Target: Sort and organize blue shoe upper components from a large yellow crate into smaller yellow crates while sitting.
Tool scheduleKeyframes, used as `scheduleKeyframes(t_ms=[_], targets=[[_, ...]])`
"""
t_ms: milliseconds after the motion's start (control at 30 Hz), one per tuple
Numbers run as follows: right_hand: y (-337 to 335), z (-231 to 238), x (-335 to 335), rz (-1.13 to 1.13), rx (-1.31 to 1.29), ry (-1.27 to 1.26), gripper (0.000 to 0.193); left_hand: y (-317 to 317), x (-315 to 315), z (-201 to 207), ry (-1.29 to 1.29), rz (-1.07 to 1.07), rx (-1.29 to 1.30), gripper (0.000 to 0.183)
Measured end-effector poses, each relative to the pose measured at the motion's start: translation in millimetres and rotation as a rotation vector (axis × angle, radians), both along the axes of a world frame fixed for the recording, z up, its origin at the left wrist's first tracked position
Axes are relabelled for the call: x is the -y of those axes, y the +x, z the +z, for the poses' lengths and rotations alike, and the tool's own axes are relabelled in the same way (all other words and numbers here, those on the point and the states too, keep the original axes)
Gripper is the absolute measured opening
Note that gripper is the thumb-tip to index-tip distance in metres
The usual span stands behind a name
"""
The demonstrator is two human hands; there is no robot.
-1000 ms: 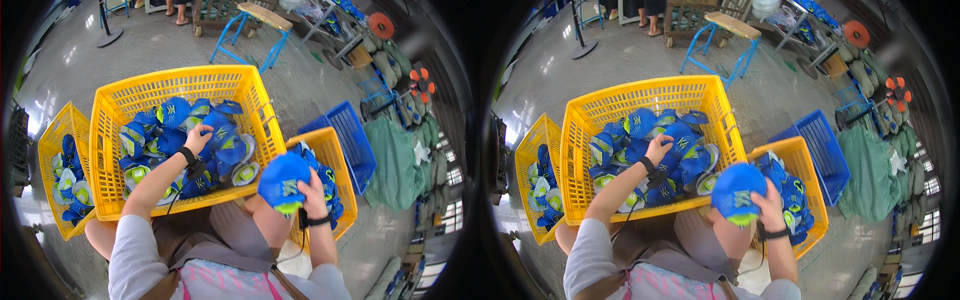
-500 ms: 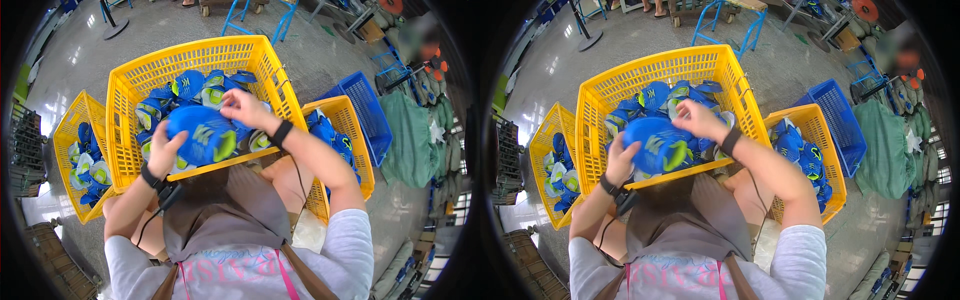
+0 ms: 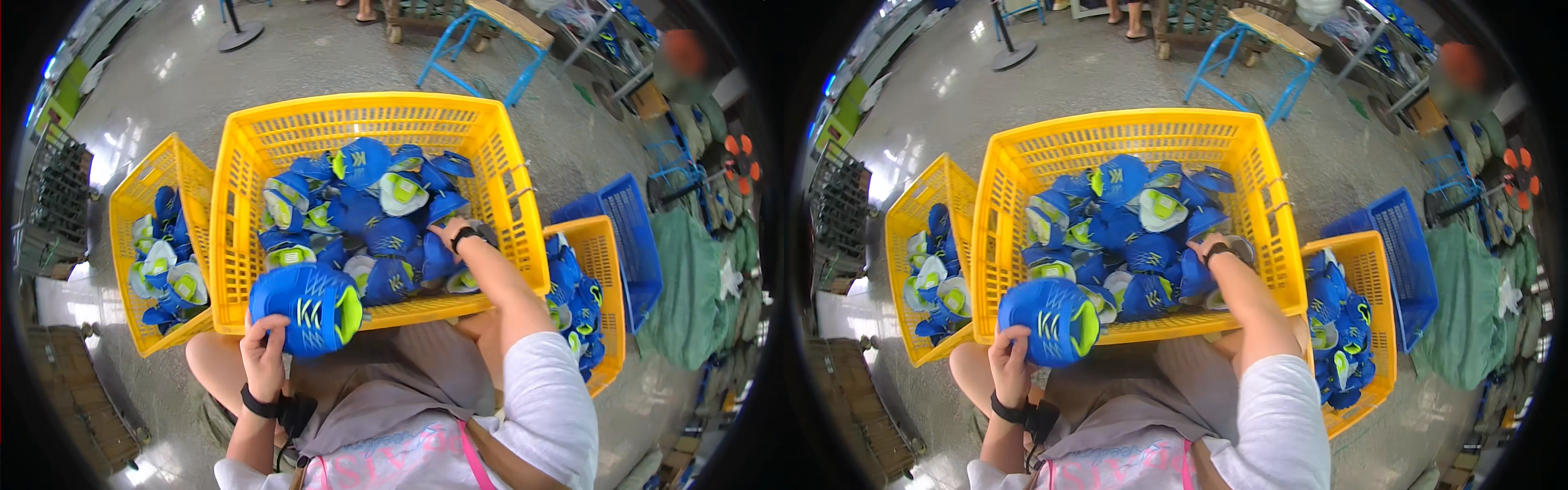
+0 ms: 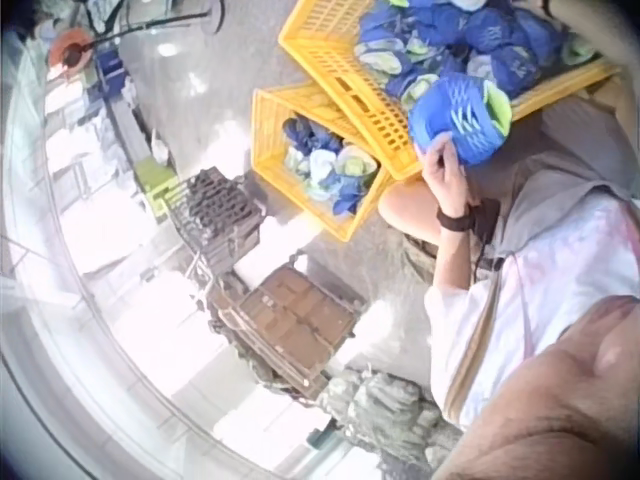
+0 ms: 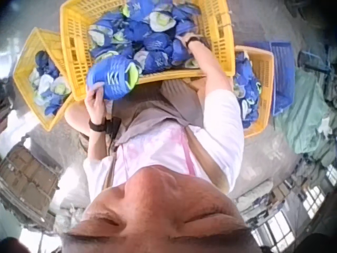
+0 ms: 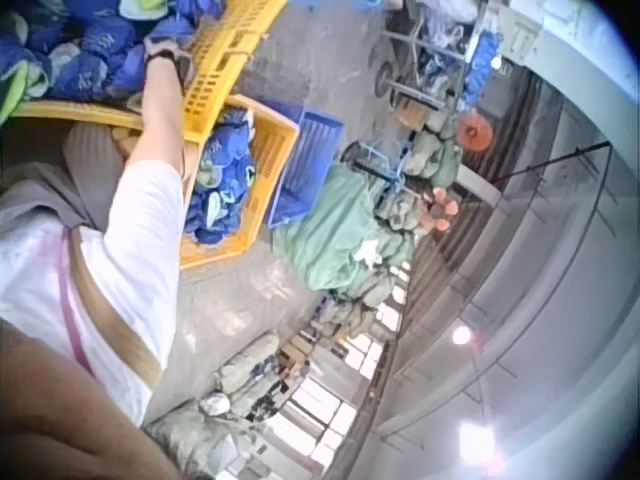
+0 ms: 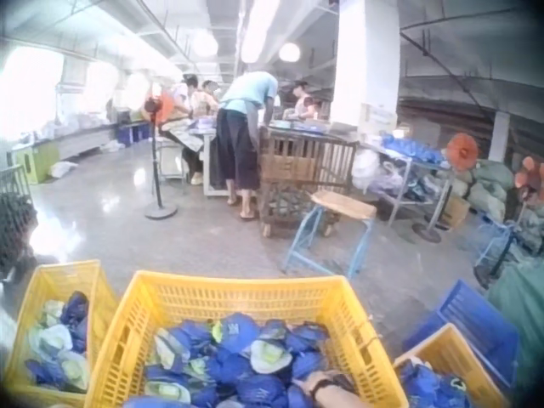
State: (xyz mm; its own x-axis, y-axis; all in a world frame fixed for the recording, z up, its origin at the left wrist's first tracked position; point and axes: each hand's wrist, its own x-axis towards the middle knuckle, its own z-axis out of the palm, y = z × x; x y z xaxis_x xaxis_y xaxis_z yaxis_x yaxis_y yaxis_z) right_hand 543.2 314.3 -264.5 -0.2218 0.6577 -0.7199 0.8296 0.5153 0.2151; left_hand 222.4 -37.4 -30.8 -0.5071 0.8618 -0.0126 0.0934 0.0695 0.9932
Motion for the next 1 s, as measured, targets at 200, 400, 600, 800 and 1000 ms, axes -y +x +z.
scheduleKeyframes(t_ms=[200, 400, 600, 800, 1000], targets=[[-34.1, 105.9, 52.1, 0.240, -0.380, -0.200, 0.074, -22.8, -19.5, 5.2, -0.005, 0.099, -0.176, 0.013], [3.0, 198.5, 84.0, -0.384, -1.212, 0.061, 0.049, -122.4, -8.7, 24.8, 0.004, 0.419, -0.512, 0.017], [126.5, 281.9, 115.1, -0.951, -1.490, 0.486, 0.028, -270.3, 54.1, 13.8, 0.009, 0.564, -0.592, 0.022], [274.4, 264.8, 147.0, -0.261, -0.185, 0.657, 0.048, -283.3, 20.1, -51.8, -0.393, 0.488, -1.295, 0.041], [162.9, 248.8, 132.2, -0.418, -0.801, 0.470, 0.069, -156.3, -166.2, -31.8, 0.046, -0.161, -1.118, 0.031]])
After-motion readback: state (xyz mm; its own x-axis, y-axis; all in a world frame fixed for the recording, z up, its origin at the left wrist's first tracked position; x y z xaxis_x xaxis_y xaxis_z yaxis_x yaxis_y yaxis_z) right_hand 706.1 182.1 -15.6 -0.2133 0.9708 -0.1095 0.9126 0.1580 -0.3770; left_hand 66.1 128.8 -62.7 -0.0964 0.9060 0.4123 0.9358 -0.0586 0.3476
